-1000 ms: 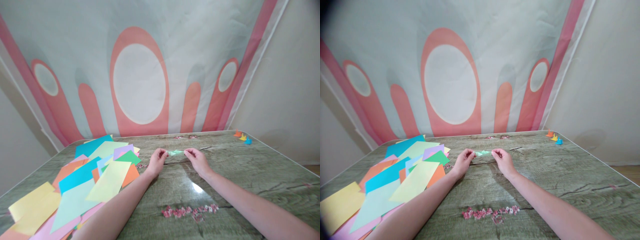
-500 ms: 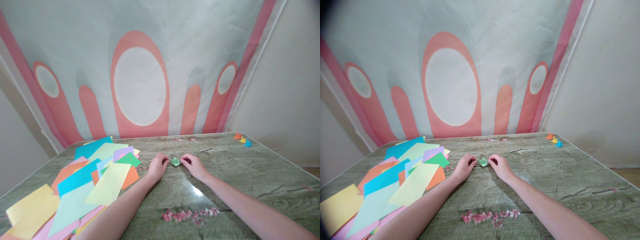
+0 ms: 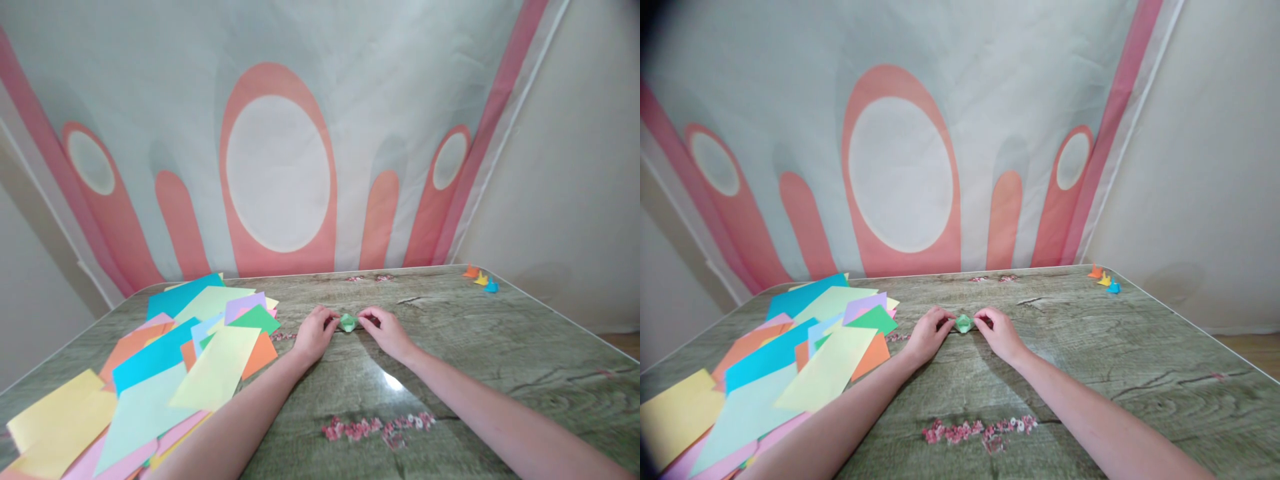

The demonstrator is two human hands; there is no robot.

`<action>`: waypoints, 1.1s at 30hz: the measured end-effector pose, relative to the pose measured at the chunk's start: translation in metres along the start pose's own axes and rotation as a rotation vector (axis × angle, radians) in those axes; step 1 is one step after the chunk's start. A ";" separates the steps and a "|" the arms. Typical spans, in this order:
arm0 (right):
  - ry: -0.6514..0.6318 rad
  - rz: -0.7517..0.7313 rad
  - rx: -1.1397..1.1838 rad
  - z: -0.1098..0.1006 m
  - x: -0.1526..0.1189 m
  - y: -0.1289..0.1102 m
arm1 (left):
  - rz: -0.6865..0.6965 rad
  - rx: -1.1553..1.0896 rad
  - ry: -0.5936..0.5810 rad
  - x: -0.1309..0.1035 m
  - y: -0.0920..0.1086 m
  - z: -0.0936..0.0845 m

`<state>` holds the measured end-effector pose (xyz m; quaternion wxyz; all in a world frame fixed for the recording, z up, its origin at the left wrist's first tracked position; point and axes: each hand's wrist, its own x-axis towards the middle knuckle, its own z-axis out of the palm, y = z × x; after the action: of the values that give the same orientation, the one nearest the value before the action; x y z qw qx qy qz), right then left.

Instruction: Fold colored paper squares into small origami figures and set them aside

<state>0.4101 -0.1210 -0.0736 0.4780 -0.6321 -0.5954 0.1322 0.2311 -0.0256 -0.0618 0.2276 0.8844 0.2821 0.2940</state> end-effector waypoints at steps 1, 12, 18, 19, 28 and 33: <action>-0.002 -0.005 -0.004 0.000 0.000 0.000 | 0.004 0.003 -0.003 0.000 0.000 0.000; 0.029 -0.035 -0.041 -0.002 0.001 0.001 | -0.010 -0.029 -0.013 0.001 0.002 0.000; 0.031 0.000 -0.006 -0.003 0.002 0.002 | 0.015 -0.017 -0.015 0.000 0.000 -0.001; 0.030 0.006 -0.002 -0.004 0.003 0.003 | 0.022 -0.012 -0.016 0.000 0.000 -0.001; 0.069 0.046 -0.015 -0.016 0.012 0.021 | 0.026 0.008 -0.014 0.000 0.000 0.000; 0.113 0.080 -0.045 -0.033 0.023 0.039 | 0.031 0.009 -0.025 0.000 0.001 -0.001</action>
<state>0.4646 -0.1093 -0.0768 0.4908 -0.6723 -0.5447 0.1017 0.2310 -0.0261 -0.0600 0.2226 0.8932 0.2669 0.2853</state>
